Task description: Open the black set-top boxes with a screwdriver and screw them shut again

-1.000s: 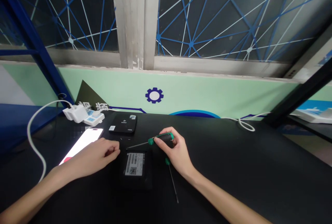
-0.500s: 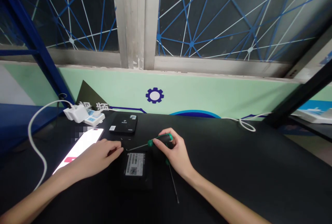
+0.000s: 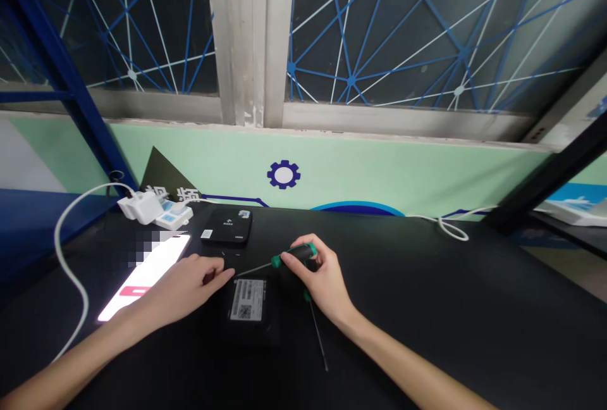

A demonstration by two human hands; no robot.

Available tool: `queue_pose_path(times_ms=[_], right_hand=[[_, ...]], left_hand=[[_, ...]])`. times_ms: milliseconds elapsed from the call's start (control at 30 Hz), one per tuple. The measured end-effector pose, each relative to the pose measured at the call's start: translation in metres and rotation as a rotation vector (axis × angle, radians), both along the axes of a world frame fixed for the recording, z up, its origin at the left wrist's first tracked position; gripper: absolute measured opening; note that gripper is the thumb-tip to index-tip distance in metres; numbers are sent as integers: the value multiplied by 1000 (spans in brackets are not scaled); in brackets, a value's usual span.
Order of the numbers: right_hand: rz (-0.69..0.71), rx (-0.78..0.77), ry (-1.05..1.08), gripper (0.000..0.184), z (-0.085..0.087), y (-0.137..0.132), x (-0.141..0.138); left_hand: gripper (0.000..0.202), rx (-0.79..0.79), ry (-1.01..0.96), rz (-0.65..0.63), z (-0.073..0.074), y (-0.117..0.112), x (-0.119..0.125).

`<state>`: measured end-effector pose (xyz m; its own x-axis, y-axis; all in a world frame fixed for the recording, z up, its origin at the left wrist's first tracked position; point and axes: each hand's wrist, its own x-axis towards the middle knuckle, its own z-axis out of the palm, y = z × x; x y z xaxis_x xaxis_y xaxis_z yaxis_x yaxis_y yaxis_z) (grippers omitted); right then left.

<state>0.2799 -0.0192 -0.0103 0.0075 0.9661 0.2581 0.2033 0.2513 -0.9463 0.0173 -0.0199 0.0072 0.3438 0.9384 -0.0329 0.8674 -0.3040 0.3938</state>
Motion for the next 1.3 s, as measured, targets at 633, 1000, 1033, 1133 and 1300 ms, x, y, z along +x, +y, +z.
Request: queue_pose_path(times_ms=[633, 1000, 1033, 1133, 1300], right_hand=[[-30, 18, -52, 38, -1, 1, 1], [-93, 114, -77, 28, -8, 8, 3], [-81, 115, -85, 27, -9, 9, 3], [-40, 104, -89, 26, -9, 9, 2], [-9, 96, -117, 25, -8, 10, 0]], left_hand=[[50, -5, 33, 33, 5, -1, 4], [49, -21, 18, 44, 5, -3, 7], [49, -16, 22, 45, 5, -3, 7], [47, -3, 27, 47, 6, -2, 7], [46, 2, 46, 60, 6, -2, 8]])
